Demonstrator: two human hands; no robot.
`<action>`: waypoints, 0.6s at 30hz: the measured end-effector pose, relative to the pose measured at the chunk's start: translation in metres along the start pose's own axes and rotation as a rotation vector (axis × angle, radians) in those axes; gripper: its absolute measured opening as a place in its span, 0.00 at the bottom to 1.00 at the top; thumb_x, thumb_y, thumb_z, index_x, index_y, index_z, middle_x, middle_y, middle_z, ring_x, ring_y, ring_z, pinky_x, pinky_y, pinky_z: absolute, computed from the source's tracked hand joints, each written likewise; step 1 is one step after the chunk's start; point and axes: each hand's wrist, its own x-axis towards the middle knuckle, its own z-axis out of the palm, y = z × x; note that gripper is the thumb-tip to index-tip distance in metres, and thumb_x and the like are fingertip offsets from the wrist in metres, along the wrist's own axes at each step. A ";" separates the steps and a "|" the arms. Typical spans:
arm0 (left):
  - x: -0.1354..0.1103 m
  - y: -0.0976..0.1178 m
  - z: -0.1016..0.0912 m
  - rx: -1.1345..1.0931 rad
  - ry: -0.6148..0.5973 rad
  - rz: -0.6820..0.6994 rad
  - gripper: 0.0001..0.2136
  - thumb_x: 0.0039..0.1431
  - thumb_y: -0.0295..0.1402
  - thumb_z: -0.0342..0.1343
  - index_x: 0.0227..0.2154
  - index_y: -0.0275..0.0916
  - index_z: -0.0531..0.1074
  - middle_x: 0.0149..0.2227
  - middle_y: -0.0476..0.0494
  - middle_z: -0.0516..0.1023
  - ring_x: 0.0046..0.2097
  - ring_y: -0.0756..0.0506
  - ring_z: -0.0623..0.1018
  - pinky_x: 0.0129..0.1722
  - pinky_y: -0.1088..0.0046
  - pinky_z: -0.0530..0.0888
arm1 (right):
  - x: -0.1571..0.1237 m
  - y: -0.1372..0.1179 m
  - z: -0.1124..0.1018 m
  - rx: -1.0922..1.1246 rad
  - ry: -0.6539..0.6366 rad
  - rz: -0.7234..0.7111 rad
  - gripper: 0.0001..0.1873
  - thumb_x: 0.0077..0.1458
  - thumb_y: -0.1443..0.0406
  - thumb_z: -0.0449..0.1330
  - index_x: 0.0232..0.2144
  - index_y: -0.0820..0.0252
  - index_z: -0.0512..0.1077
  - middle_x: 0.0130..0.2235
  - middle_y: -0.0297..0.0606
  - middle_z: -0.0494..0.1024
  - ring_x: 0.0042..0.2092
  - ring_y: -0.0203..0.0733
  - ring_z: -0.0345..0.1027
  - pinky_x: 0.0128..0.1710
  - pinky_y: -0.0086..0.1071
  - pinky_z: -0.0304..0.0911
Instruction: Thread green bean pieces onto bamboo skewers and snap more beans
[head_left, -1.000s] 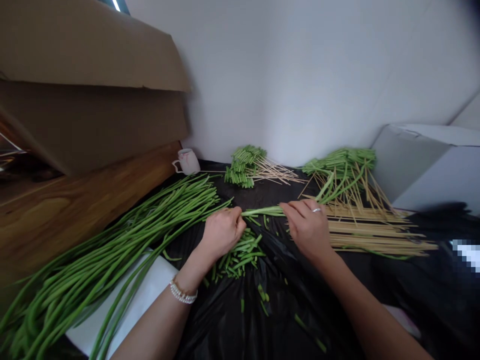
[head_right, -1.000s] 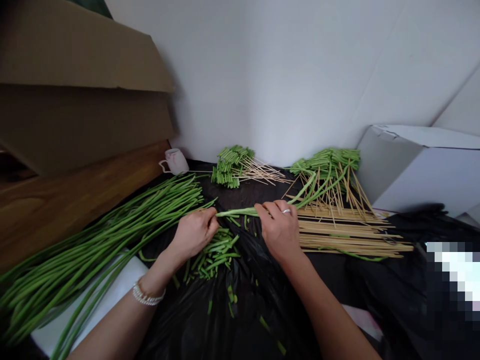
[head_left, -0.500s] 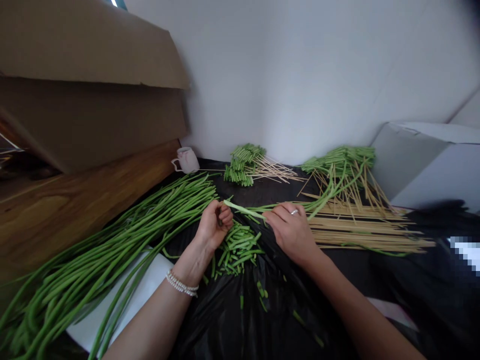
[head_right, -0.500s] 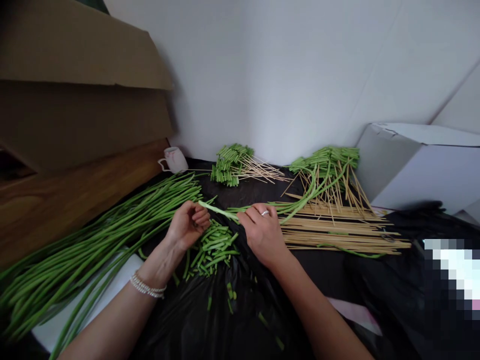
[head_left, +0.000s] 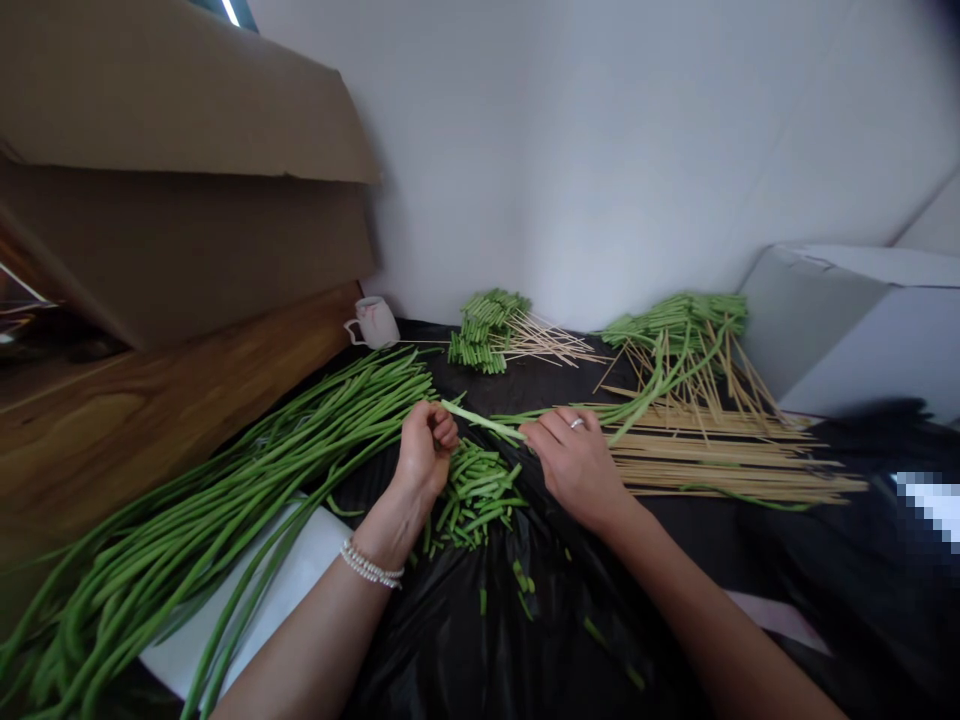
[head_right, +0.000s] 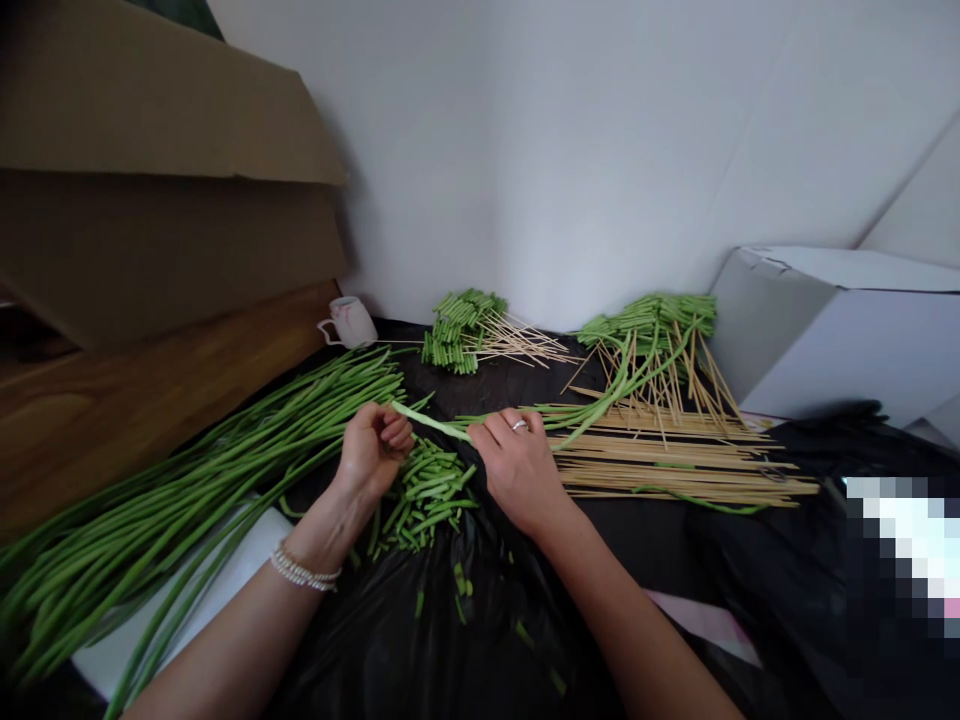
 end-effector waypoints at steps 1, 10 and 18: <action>0.000 0.000 0.000 0.009 0.012 0.010 0.10 0.50 0.25 0.46 0.16 0.38 0.54 0.13 0.56 0.50 0.16 0.56 0.52 0.15 0.79 0.52 | 0.000 0.000 0.000 -0.002 -0.003 -0.005 0.10 0.61 0.69 0.50 0.39 0.59 0.71 0.35 0.38 0.72 0.40 0.43 0.58 0.44 0.38 0.48; 0.004 -0.004 -0.001 -0.097 -0.019 -0.050 0.10 0.48 0.25 0.45 0.16 0.39 0.53 0.13 0.57 0.49 0.15 0.56 0.53 0.16 0.79 0.52 | 0.003 -0.006 0.001 0.006 -0.105 -0.026 0.11 0.61 0.71 0.48 0.40 0.60 0.69 0.37 0.38 0.70 0.36 0.40 0.60 0.41 0.35 0.50; 0.026 0.036 -0.034 -0.275 0.166 0.041 0.10 0.49 0.26 0.42 0.17 0.40 0.49 0.14 0.56 0.49 0.15 0.54 0.54 0.16 0.79 0.55 | -0.008 0.013 -0.001 -0.045 -0.112 0.101 0.14 0.58 0.75 0.47 0.42 0.60 0.69 0.40 0.41 0.69 0.36 0.40 0.61 0.35 0.31 0.53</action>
